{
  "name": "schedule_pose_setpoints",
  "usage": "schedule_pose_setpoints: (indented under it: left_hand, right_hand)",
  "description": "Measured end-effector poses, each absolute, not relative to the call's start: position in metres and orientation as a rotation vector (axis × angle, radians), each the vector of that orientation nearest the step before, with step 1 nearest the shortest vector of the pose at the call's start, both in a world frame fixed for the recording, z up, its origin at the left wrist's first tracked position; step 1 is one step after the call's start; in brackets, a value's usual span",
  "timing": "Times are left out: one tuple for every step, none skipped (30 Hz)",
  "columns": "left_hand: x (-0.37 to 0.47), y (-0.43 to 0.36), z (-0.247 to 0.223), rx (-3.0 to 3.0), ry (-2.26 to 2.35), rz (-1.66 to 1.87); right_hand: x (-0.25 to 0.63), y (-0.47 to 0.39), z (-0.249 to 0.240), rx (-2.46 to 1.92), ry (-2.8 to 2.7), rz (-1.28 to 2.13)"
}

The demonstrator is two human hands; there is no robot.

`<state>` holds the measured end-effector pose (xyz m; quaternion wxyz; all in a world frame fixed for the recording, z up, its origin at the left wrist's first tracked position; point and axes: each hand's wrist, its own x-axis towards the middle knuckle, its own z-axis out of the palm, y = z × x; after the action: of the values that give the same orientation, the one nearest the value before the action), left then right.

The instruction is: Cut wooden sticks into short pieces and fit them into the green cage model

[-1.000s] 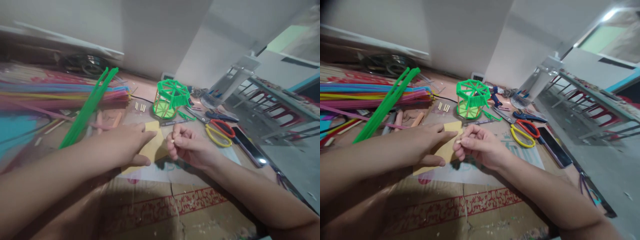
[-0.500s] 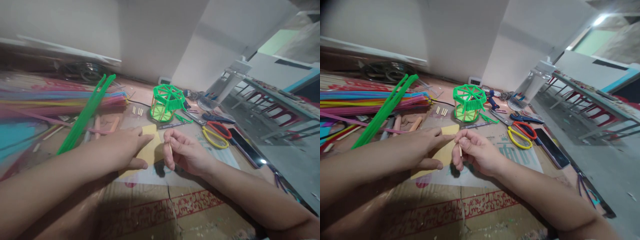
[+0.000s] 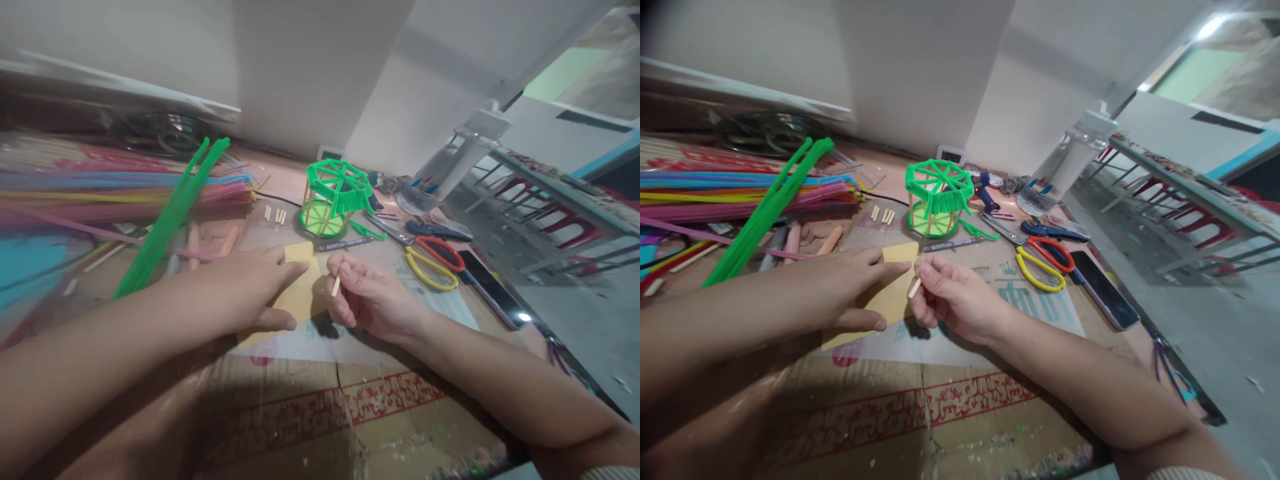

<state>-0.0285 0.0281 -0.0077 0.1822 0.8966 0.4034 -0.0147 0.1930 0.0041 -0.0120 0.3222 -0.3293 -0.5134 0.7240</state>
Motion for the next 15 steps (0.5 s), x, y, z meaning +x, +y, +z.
schedule_pose_setpoints:
  left_hand:
    - [-0.028,0.028,-0.007,2.526,1.152,-0.060]
    - [-0.028,0.028,-0.006,2.522,1.162,-0.069]
    - [-0.028,0.028,-0.006,2.520,1.163,-0.070]
    - [-0.028,0.028,-0.006,2.523,1.159,-0.063]
    - [-0.028,0.028,-0.006,2.532,1.155,-0.055]
    - [-0.029,0.028,-0.007,2.545,1.151,-0.049]
    - [-0.030,0.028,-0.009,2.562,1.150,-0.039]
    - [-0.031,0.028,-0.010,2.578,1.144,-0.033]
    - [-0.032,0.028,-0.012,2.592,1.139,-0.026]
    - [-0.032,0.029,-0.013,2.604,1.132,-0.017]
    - [-0.033,0.029,-0.014,2.615,1.125,-0.010]
    - [-0.033,0.029,-0.014,2.622,1.121,-0.006]
    - [-0.032,0.029,-0.013,2.623,1.123,-0.010]
    - [-0.031,0.029,-0.012,2.618,1.129,-0.024]
    - [-0.030,0.029,-0.011,2.604,1.143,-0.045]
  right_hand:
    - [0.195,0.006,-0.011,-0.904,-1.471,1.759]
    - [0.196,0.008,-0.011,-0.949,-1.639,1.553]
    - [0.199,0.011,-0.012,-0.988,-1.834,1.303]
    - [0.201,0.014,-0.013,-1.016,-2.030,1.044]
    - [0.203,0.016,-0.014,-1.032,-2.200,0.815]
    - [0.204,0.019,-0.016,-1.033,-2.336,0.644]
    - [0.206,0.022,-0.018,-1.024,-2.434,0.532]
    - [0.207,0.024,-0.019,-1.013,-2.490,0.461]
    - [0.207,0.025,-0.021,-1.004,-2.518,0.413]
    - [0.208,0.026,-0.022,-0.993,-2.535,0.371]
    - [0.208,0.027,-0.022,-0.985,-2.551,0.334]
    - [0.208,0.027,-0.022,-0.985,-2.564,0.307]
    - [0.208,0.026,-0.022,-0.988,-2.572,0.291]
    - [0.207,0.024,-0.021,-0.986,-2.576,0.289]
    - [0.206,0.022,-0.021,-0.970,-2.579,0.301]
